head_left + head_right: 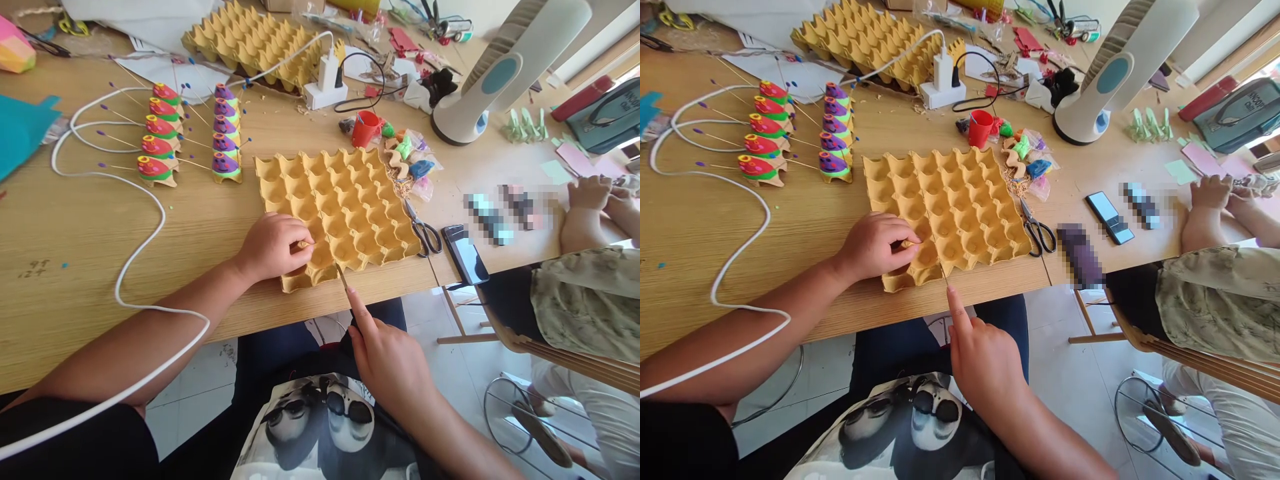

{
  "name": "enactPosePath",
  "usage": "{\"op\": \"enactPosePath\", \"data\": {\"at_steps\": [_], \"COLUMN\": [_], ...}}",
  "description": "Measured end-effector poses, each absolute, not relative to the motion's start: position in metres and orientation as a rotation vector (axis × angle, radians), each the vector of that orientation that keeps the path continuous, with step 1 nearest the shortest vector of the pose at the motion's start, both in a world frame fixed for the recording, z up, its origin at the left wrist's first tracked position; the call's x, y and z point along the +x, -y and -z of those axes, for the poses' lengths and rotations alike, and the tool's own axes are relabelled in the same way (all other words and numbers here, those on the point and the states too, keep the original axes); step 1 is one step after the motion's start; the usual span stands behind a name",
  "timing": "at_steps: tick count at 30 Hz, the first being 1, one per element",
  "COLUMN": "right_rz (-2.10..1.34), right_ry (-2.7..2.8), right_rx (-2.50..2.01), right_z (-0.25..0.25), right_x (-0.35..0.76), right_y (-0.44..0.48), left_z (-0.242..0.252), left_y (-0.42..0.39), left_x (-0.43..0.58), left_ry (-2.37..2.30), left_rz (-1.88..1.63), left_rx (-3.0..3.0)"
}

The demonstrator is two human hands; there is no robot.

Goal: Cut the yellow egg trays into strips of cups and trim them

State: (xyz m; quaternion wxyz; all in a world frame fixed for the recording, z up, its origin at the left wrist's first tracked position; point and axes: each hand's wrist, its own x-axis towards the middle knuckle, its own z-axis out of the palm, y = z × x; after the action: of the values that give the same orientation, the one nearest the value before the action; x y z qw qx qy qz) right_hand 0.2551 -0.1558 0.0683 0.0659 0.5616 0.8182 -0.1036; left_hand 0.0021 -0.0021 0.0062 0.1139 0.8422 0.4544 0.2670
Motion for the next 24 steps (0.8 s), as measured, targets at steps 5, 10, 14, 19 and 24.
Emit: {"op": "enactPosePath", "data": {"at_steps": [5, 10, 14, 19, 24], "right_rz": [0.391, 0.414, 0.482, 0.618, 0.596], "right_ry": [-2.491, -2.497, -2.494, -2.568, -2.631], "right_rx": [1.714, 1.728, 1.712, 1.749, 1.757], "right_z": [-0.062, -0.051, -0.034, -0.025, -0.035], "right_x": [0.255, 0.254, 0.257, 0.266, 0.273], "right_y": [0.158, 0.157, 0.161, 0.165, 0.17], "left_z": [-0.006, -0.006, -0.006, -0.006, -0.006], "left_y": [0.002, 0.001, 0.002, 0.002, 0.002], "left_x": [0.002, 0.002, 0.002, 0.002, 0.001], "left_ry": [-1.344, -1.326, -1.345, -1.335, -1.331], "left_rz": [-0.784, -0.801, -0.794, -0.792, -0.788], "left_rx": [2.474, 2.482, 2.466, 2.47, 2.483]}}
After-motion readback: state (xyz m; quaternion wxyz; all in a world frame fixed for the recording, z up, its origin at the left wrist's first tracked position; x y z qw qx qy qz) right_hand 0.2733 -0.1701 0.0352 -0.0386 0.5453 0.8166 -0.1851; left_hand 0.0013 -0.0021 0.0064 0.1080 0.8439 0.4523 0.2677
